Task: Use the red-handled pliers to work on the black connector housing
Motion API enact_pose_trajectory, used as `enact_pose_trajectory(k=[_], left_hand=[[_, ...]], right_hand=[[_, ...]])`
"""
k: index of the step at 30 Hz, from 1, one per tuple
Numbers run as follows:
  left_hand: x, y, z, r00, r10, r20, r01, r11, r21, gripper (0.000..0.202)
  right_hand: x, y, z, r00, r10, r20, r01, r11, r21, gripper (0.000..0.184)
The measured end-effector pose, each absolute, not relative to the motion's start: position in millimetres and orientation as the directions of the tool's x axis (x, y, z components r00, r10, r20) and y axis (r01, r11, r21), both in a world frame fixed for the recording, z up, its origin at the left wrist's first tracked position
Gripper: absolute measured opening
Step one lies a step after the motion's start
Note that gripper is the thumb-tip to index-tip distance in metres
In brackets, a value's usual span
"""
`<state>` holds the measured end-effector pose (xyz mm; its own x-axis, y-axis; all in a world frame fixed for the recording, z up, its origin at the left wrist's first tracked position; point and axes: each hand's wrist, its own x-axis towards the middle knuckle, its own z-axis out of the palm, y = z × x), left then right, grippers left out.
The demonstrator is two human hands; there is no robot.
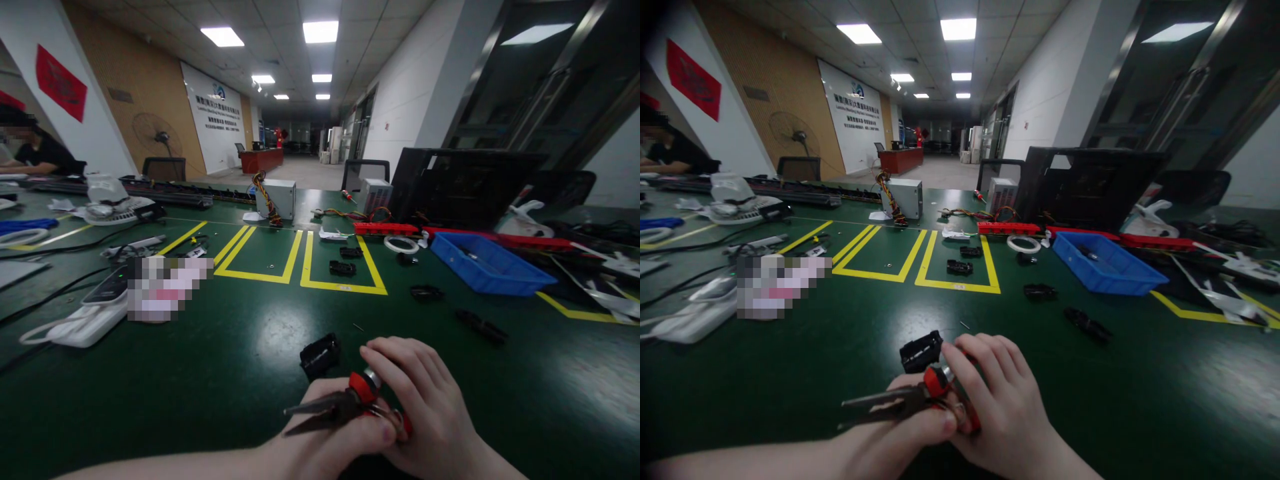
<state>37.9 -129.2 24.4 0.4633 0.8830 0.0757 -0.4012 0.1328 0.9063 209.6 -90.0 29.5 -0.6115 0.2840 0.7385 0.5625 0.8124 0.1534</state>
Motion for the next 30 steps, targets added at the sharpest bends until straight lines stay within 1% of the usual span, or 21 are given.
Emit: enact_pose_trajectory(k=[1,3,6,10,12,14,16,17,18,19,21,22,24,25,27,30], left_hand=[[36.8,-129.7,26.7,0.475,0.875,0.092,-0.367,0.102,0.925,0.008],[36.4,-130.0,29.6,0.454,0.888,0.068,-0.351,0.109,0.930,0.008],[39.9,-128.5,30.1,0.346,0.938,-0.019,-0.388,0.162,0.907,0.012],[44.8,-124.8,25.2,0.201,0.976,-0.083,-0.373,0.155,0.915,0.014],[43.6,-124.5,22.2,0.205,0.976,-0.068,-0.374,0.142,0.916,0.016],[38.7,-125.4,22.0,0.283,0.959,-0.004,-0.349,0.107,0.931,0.022],[29.9,-126.3,26.1,0.374,0.921,0.111,-0.238,-0.021,0.971,0.035],[24.2,-126.1,29.4,0.389,0.903,0.181,-0.142,-0.136,0.981,0.042],[17.8,-125.2,32.9,0.407,0.881,0.240,-0.027,-0.252,0.967,0.045],[11.0,-123.3,36.1,0.409,0.873,0.266,0.086,-0.327,0.941,0.045],[-2.6,-116.9,39.2,0.441,0.858,0.263,0.309,-0.421,0.853,0.046],[-8.9,-112.5,38.6,0.426,0.862,0.275,0.414,-0.456,0.787,0.047],[-19.0,-103.1,33.4,0.396,0.876,0.275,0.572,-0.469,0.673,0.051],[-22.4,-98.5,29.5,0.401,0.876,0.266,0.617,-0.473,0.629,0.054],[-26.2,-91.0,21.6,0.423,0.871,0.248,0.656,-0.484,0.580,0.054],[-27.2,-84.4,13.7,0.450,0.863,0.230,0.655,-0.494,0.572,0.045]], right_hand=[[209.4,-90.7,29.7,-0.613,0.274,0.741,0.557,0.815,0.160,0.039],[208.8,-92.8,31.1,-0.618,0.267,0.739,0.569,0.801,0.187,0.039],[205.8,-97.0,34.8,-0.624,0.287,0.727,0.613,0.756,0.228,0.037],[201.2,-100.3,38.5,-0.626,0.330,0.706,0.641,0.734,0.225,0.034],[202.9,-100.2,39.7,-0.635,0.323,0.701,0.630,0.743,0.228,0.033],[209.4,-98.1,40.6,-0.638,0.312,0.704,0.621,0.749,0.230,0.033],[221.1,-93.3,40.8,-0.629,0.318,0.709,0.627,0.747,0.221,0.034],[228.4,-89.7,40.5,-0.621,0.321,0.715,0.632,0.744,0.216,0.036],[236.1,-85.5,39.8,-0.620,0.338,0.709,0.642,0.737,0.210,0.037],[243.8,-80.7,38.7,-0.617,0.353,0.703,0.656,0.725,0.211,0.038],[257.4,-70.2,35.2,-0.615,0.389,0.686,0.683,0.697,0.217,0.040],[262.7,-65.0,32.9,-0.614,0.415,0.671,0.699,0.681,0.218,0.041],[269.9,-55.7,27.4,-0.604,0.464,0.648,0.731,0.647,0.218,0.042],[271.9,-52.1,24.6,-0.607,0.480,0.633,0.735,0.642,0.218,0.043],[273.9,-47.3,19.6,-0.626,0.513,0.588,0.728,0.656,0.202,0.046],[274.2,-46.1,14.9,-0.635,0.569,0.522,0.715,0.689,0.119,0.050]])
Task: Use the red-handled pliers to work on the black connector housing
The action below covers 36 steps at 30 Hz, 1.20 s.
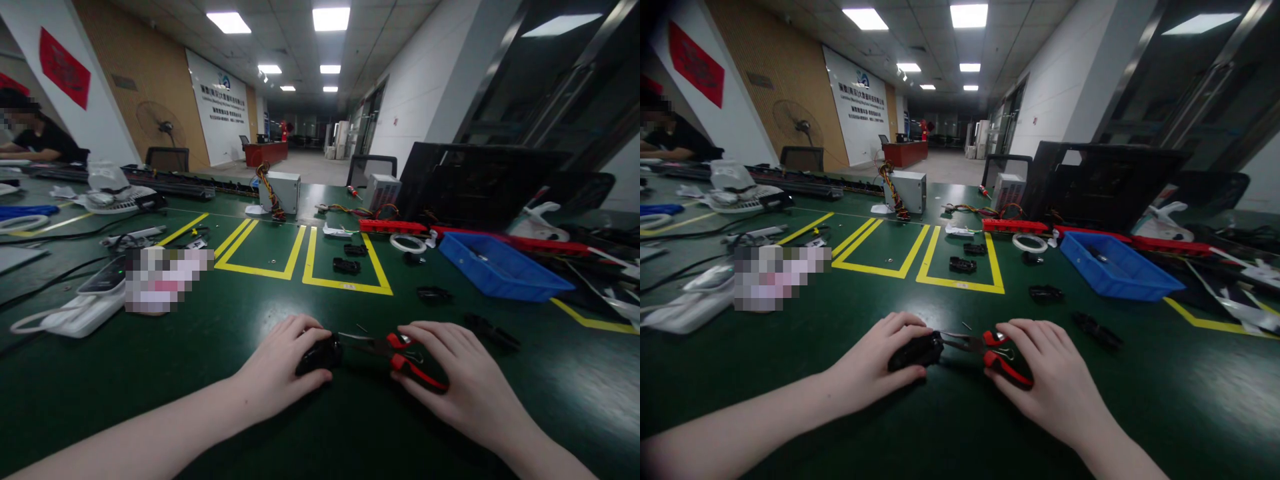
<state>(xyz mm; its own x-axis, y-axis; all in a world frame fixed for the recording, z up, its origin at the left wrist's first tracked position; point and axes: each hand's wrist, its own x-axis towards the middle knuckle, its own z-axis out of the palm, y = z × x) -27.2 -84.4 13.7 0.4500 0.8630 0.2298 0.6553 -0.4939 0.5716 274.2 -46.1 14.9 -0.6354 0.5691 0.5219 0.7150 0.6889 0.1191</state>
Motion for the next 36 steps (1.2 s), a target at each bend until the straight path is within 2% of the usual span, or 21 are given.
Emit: enact_pose_trajectory(k=[5,12,23,29,36], left_hand=[[-28.5,-80.1,11.2,0.496,0.845,0.200,0.631,-0.509,0.586,0.031],[-30.5,-77.9,8.9,0.512,0.835,0.200,0.610,-0.518,0.600,0.031],[-27.5,-81.8,11.1,0.498,0.839,0.218,0.643,-0.526,0.556,0.031],[-28.7,-79.2,10.0,0.506,0.841,0.189,0.640,-0.514,0.571,0.027],[-26.8,-82.4,10.1,0.500,0.842,0.204,0.677,-0.526,0.515,0.041]], right_hand=[[272.2,-51.3,14.6,-0.634,0.584,0.506,0.688,0.725,0.025,0.045],[269.5,-53.4,16.5,-0.647,0.574,0.502,0.676,0.737,0.029,0.041],[271.9,-48.8,14.3,-0.666,0.565,0.487,0.658,0.753,0.025,0.044],[269.2,-49.9,14.8,-0.683,0.534,0.499,0.632,0.774,0.038,0.039],[269.1,-50.8,11.2,-0.686,0.514,0.515,0.629,0.774,0.065,0.040]])
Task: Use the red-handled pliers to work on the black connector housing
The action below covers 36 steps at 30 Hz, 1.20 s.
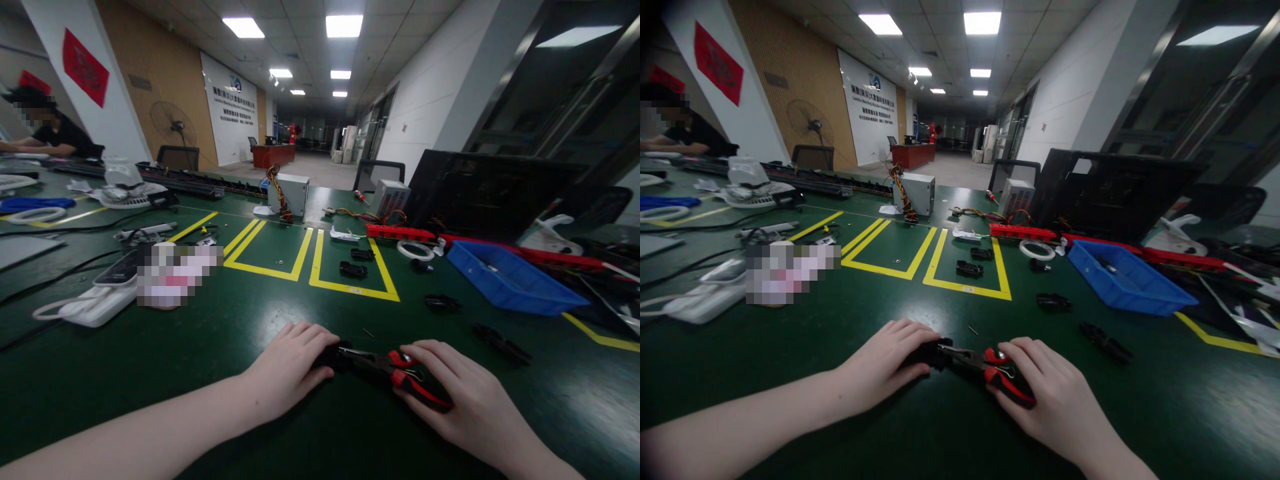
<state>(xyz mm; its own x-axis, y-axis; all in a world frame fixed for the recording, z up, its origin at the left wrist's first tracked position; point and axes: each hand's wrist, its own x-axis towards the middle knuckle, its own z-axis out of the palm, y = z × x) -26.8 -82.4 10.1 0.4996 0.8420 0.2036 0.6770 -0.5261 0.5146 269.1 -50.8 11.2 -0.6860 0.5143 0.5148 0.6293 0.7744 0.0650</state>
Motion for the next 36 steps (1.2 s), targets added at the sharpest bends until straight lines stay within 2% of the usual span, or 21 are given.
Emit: enact_pose_trajectory(k=[6,9,16,22,32,36], left_hand=[[-29.0,-80.0,8.4,0.536,0.809,0.242,0.632,-0.574,0.521,0.042],[-32.1,-76.0,8.7,0.584,0.781,0.222,0.611,-0.603,0.513,0.043],[-34.8,-71.9,8.5,0.607,0.758,0.238,0.567,-0.623,0.539,0.046],[-35.1,-73.5,11.0,0.609,0.759,0.229,0.573,-0.621,0.535,0.048],[-32.7,-74.8,13.7,0.599,0.766,0.235,0.613,-0.627,0.481,0.047],[-32.1,-73.6,12.3,0.591,0.768,0.248,0.617,-0.628,0.475,0.047]], right_hand=[[268.9,-51.3,10.3,-0.718,0.435,0.542,0.604,0.778,0.175,0.040],[270.7,-51.0,9.6,-0.717,0.429,0.549,0.606,0.773,0.187,0.040],[270.0,-48.4,8.0,-0.684,0.500,0.532,0.611,0.790,0.044,0.039],[265.6,-48.6,9.7,-0.655,0.619,0.434,0.640,0.759,-0.117,0.031],[269.6,-40.9,3.7,-0.633,0.680,0.370,0.671,0.720,-0.176,0.035],[271.3,-39.4,3.6,-0.633,0.664,0.397,0.669,0.728,-0.150,0.034]])
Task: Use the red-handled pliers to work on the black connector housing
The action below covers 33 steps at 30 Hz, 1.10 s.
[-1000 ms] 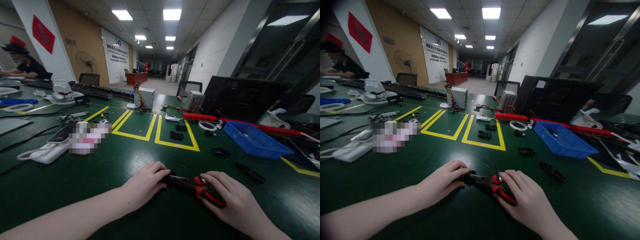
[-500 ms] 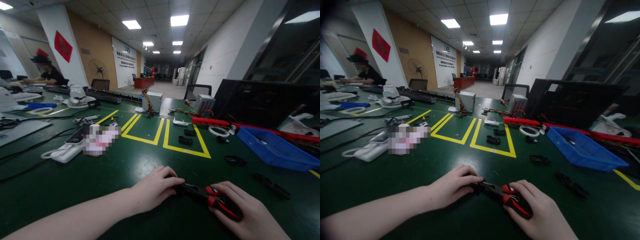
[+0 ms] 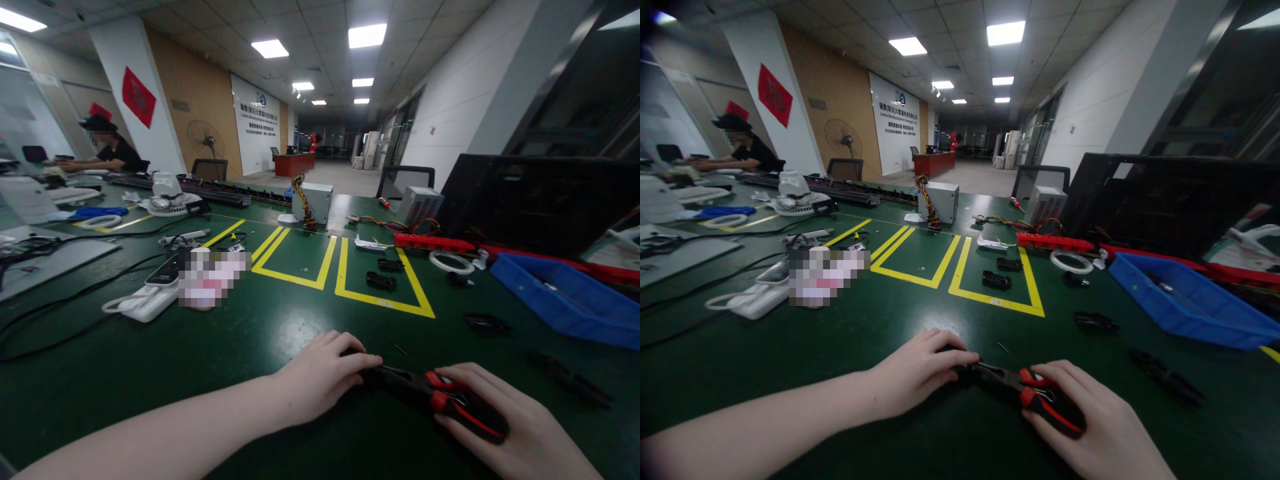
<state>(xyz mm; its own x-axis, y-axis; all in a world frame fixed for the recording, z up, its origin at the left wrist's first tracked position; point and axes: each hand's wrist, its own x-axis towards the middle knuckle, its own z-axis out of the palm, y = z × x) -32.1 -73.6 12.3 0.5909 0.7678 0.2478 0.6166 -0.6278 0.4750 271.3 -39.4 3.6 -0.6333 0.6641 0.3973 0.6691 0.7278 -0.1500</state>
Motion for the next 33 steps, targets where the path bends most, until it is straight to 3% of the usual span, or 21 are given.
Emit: enact_pose_trajectory(k=[12,19,27,33], left_hand=[[-33.1,-71.3,10.9,0.595,0.771,0.226,0.617,-0.619,0.485,0.046],[-33.3,-70.8,8.8,0.593,0.776,0.217,0.613,-0.609,0.504,0.046],[-32.5,-69.8,7.4,0.566,0.794,0.221,0.587,-0.577,0.569,0.039],[-32.2,-71.3,9.2,0.602,0.769,0.213,0.573,-0.602,0.556,0.033]], right_hand=[[274.8,-38.5,4.4,-0.699,0.420,0.579,0.627,0.749,0.214,0.039],[277.5,-36.7,2.7,-0.714,0.430,0.553,0.634,0.733,0.248,0.037],[271.6,-38.7,3.3,-0.714,0.477,0.513,0.673,0.670,0.313,0.051],[276.9,-38.9,0.6,-0.675,0.555,0.485,0.709,0.670,0.220,0.047]])
